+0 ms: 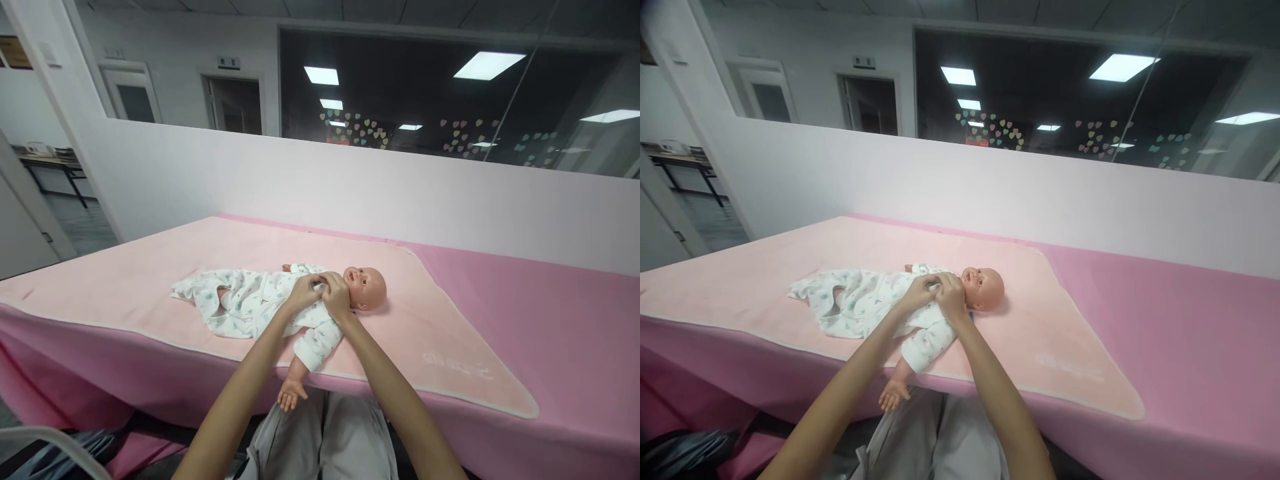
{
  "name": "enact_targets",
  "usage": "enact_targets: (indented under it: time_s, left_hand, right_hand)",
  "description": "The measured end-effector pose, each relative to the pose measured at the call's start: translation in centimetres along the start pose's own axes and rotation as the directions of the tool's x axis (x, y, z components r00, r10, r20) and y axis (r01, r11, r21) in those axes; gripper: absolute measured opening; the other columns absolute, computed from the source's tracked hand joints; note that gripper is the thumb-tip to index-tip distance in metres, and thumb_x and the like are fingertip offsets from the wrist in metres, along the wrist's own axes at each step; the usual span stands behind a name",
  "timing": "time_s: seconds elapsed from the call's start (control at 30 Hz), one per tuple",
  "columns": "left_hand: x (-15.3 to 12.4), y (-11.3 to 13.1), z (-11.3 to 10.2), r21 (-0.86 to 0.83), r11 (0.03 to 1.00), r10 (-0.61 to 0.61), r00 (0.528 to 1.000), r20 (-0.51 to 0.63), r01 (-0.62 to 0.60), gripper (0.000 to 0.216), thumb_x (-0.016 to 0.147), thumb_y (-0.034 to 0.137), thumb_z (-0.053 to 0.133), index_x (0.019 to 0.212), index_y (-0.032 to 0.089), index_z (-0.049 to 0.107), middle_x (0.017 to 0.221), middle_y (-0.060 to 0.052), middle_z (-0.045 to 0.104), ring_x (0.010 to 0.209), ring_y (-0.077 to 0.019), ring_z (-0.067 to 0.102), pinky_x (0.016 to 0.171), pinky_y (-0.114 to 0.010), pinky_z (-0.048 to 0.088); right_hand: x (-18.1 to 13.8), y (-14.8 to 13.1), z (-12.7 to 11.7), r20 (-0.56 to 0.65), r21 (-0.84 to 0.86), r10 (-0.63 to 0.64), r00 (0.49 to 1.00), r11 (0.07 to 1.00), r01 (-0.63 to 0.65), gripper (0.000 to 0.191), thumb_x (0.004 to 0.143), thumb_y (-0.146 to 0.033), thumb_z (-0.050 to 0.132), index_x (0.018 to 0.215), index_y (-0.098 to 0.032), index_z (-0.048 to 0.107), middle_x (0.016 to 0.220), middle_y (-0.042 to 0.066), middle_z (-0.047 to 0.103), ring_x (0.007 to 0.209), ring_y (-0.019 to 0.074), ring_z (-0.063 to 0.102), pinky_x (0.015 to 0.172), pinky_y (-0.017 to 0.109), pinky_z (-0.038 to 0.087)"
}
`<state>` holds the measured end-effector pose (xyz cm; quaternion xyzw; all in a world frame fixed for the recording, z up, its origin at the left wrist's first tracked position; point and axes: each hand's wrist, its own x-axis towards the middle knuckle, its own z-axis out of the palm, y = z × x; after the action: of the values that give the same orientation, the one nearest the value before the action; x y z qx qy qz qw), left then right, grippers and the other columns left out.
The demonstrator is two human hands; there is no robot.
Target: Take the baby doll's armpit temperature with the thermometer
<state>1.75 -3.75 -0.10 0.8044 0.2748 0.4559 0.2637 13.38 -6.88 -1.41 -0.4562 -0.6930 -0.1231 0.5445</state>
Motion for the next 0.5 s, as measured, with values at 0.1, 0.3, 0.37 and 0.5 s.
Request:
enact_targets:
  time_s: [0.1,0.3,0.37,0.5]
  left_hand:
    - [0.0,-0.4,0.0,0.020,1.000,0.017,0.999,0.029,-0.017,0.023,0.066,0.016,0.055,0.085,0.015,0.068,0.088,-0.005,0.069,0.084,-0.0194,0.061,0.080,-0.029,0.046]
    - [-0.2,-0.3,0.1,-0.019,0.999,-0.029,0.998,0.047,0.030,0.019,0.074,0.021,0.050,0.084,0.013,0.063,0.085,-0.005,0.066,0.082,-0.0180,0.058,0.077,-0.027,0.045]
    - [-0.2,-0.2,0.2,-0.015,0.999,-0.039,0.998,0.049,0.040,0.019,0.077,0.024,0.047,0.085,0.013,0.062,0.084,-0.005,0.064,0.080,-0.0172,0.057,0.075,-0.027,0.044]
    - [-0.2,-0.3,0.3,0.007,0.999,-0.037,0.999,0.038,0.037,0.022,0.083,0.027,0.042,0.090,0.015,0.059,0.087,-0.005,0.062,0.081,-0.0174,0.056,0.075,-0.028,0.044]
  right_hand:
    - [-0.8,0.2,0.0,-0.074,0.023,0.001,0.997,1.000,0.001,0.041,0.068,-0.001,0.032,0.089,-0.017,0.063,0.090,0.007,0.063,0.088,0.0185,0.057,0.082,0.031,0.048]
    - [-1.4,-0.4,-0.8,-0.052,-0.037,-0.020,0.998,0.999,0.018,0.039,0.070,-0.003,0.035,0.094,-0.015,0.064,0.098,0.010,0.062,0.095,0.0205,0.055,0.088,0.034,0.046]
    - [-1.4,-0.5,-0.9,-0.033,-0.054,-0.007,0.999,0.999,0.005,0.040,0.069,-0.002,0.036,0.097,-0.015,0.063,0.101,0.010,0.061,0.097,0.0207,0.055,0.089,0.034,0.046]
    - [-1.2,-0.6,-1.0,-0.001,-0.035,-0.016,1.000,0.999,0.016,0.041,0.068,-0.002,0.039,0.100,-0.017,0.062,0.104,0.010,0.059,0.100,0.0206,0.053,0.091,0.034,0.045]
